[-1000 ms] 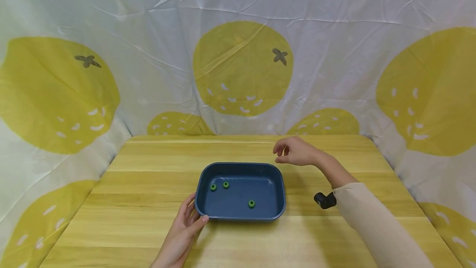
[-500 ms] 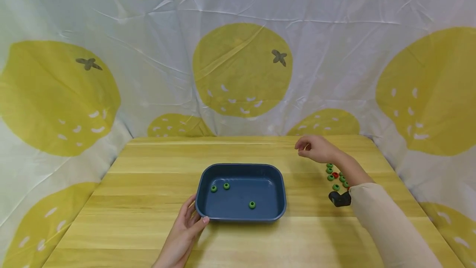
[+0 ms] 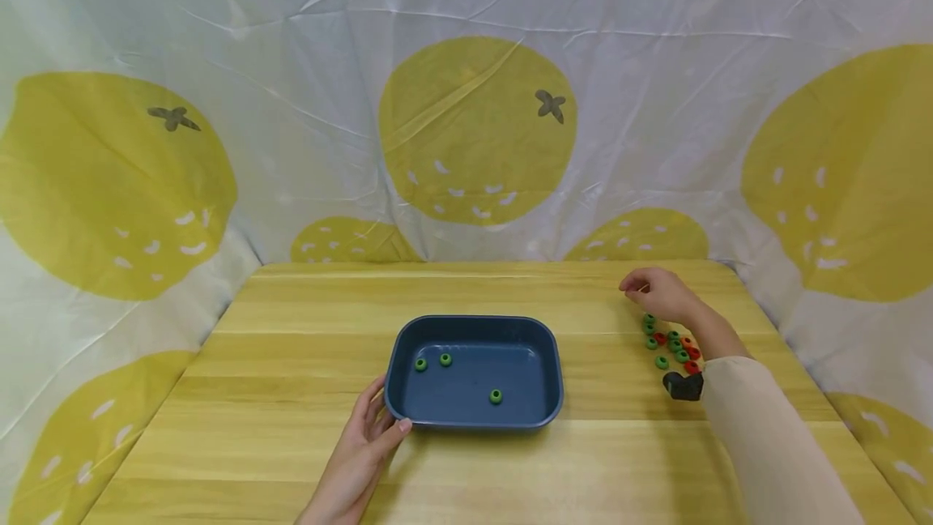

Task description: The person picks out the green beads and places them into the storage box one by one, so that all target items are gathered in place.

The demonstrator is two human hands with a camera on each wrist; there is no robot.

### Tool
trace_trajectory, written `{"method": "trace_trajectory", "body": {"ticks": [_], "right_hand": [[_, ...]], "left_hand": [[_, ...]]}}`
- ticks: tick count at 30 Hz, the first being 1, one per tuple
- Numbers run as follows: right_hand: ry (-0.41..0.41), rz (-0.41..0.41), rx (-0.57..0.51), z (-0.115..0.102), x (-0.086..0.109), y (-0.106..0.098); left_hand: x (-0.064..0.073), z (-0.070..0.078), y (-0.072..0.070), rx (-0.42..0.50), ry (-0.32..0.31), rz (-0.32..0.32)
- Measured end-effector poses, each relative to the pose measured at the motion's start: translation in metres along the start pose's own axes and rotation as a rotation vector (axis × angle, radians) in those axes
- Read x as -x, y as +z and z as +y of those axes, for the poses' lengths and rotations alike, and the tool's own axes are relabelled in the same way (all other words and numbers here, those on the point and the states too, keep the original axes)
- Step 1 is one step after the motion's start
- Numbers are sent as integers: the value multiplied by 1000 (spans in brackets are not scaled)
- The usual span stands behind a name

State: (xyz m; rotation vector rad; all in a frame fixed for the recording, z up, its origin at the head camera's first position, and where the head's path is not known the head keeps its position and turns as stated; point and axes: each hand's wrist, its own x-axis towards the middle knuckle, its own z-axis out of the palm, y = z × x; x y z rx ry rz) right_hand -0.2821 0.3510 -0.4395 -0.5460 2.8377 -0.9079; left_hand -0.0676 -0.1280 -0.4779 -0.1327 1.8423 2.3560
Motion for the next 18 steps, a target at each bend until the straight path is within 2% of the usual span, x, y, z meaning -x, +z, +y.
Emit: {"method": "trace_trajectory", "body": {"ticks": [5,9,16,18], "right_hand": [[56,0,-20,18,8,0],[60,-20,-26,27,14,0],[94,-114,-89,36,24,1],[102,-120,-101,38,25,2]], "left_hand": [[0,1,0,3,-8,-3],[1,2,0,-4,-13,0],[1,0,1,6,-1,-2],[1,1,1,6,2,-3]]}}
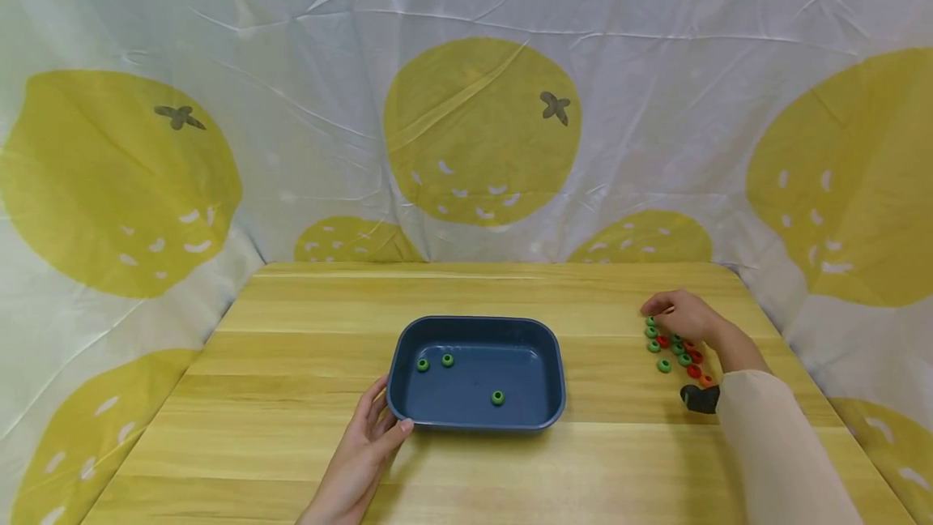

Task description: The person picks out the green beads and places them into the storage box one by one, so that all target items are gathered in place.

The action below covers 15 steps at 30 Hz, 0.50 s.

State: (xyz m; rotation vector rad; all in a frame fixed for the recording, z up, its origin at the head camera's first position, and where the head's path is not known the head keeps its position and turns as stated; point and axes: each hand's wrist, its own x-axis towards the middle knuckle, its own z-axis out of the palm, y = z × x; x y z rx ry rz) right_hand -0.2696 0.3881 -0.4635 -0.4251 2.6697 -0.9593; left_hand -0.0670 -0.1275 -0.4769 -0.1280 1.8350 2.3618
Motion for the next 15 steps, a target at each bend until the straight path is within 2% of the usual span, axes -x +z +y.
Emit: {"method": "trace_trajectory", "body": {"ticks": [15], "right_hand": [[34,-15,4,0,5,-2]], "left_hand": [[1,1,1,-18,-8,4]]}}
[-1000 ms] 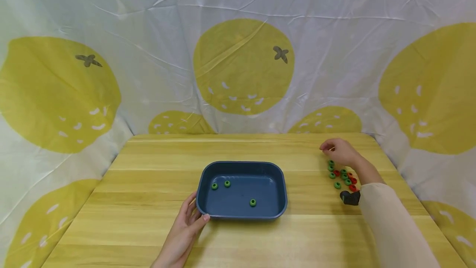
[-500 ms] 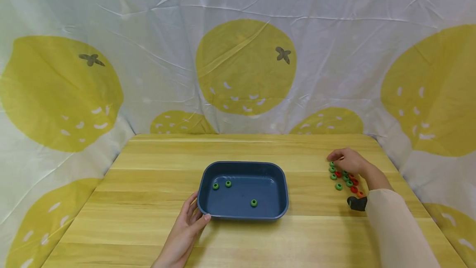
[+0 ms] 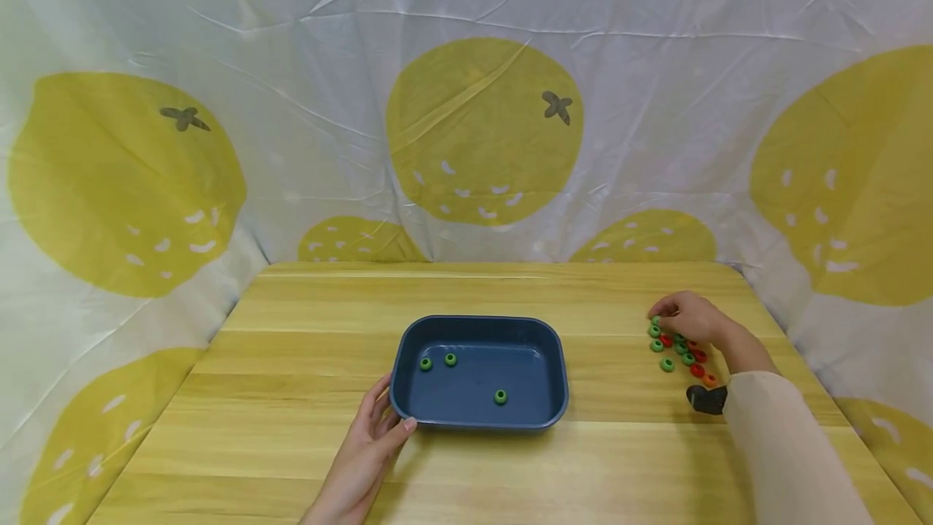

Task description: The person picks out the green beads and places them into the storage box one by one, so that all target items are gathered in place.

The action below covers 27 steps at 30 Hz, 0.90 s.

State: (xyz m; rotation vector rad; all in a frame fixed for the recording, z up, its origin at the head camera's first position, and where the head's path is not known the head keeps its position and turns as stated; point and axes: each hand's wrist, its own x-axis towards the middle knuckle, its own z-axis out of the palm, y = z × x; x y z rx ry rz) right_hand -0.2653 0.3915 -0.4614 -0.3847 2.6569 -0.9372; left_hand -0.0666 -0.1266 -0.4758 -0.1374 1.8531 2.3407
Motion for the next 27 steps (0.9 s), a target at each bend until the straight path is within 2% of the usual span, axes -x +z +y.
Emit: {"method": "trace_trajectory", "body": {"ticks": [9,20,27], "right_hand": [[-16,-1,-21,-6,-6,-1],[-102,-32,-58,-34,-18,0],[-140,-50,-40,-51,-24,3]], "left_hand": [[0,0,1,12,12,-3],[0,-1,-2,18,13,0],[-1,-2,-1,20,20,-8]]}}
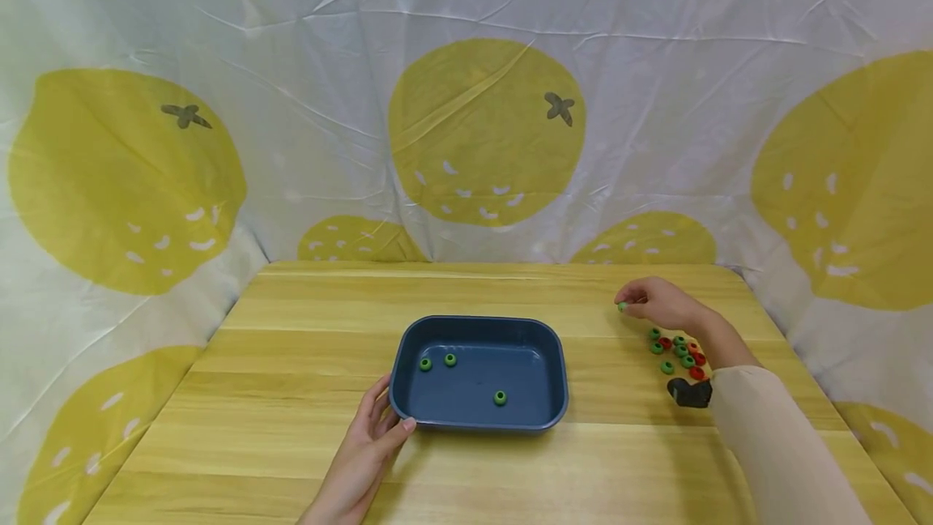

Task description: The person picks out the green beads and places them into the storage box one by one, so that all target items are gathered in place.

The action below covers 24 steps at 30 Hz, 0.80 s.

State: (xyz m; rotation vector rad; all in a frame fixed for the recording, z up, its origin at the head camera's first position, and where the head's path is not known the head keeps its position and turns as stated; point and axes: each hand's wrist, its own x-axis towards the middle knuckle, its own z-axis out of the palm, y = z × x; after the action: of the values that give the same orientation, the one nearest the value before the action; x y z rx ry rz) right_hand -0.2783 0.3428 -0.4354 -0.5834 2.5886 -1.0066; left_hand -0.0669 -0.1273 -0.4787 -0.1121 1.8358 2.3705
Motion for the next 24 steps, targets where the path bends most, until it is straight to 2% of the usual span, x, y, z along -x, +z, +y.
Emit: {"method": "trace_trajectory", "body": {"ticks": [16,24], "right_hand": [[-69,-80,6,-43,-19,9],[-146,-105,51,-65,-28,14]], "left_hand": [[1,3,2,-10,-15,7],[0,1,1,-2,-7,9]]}}
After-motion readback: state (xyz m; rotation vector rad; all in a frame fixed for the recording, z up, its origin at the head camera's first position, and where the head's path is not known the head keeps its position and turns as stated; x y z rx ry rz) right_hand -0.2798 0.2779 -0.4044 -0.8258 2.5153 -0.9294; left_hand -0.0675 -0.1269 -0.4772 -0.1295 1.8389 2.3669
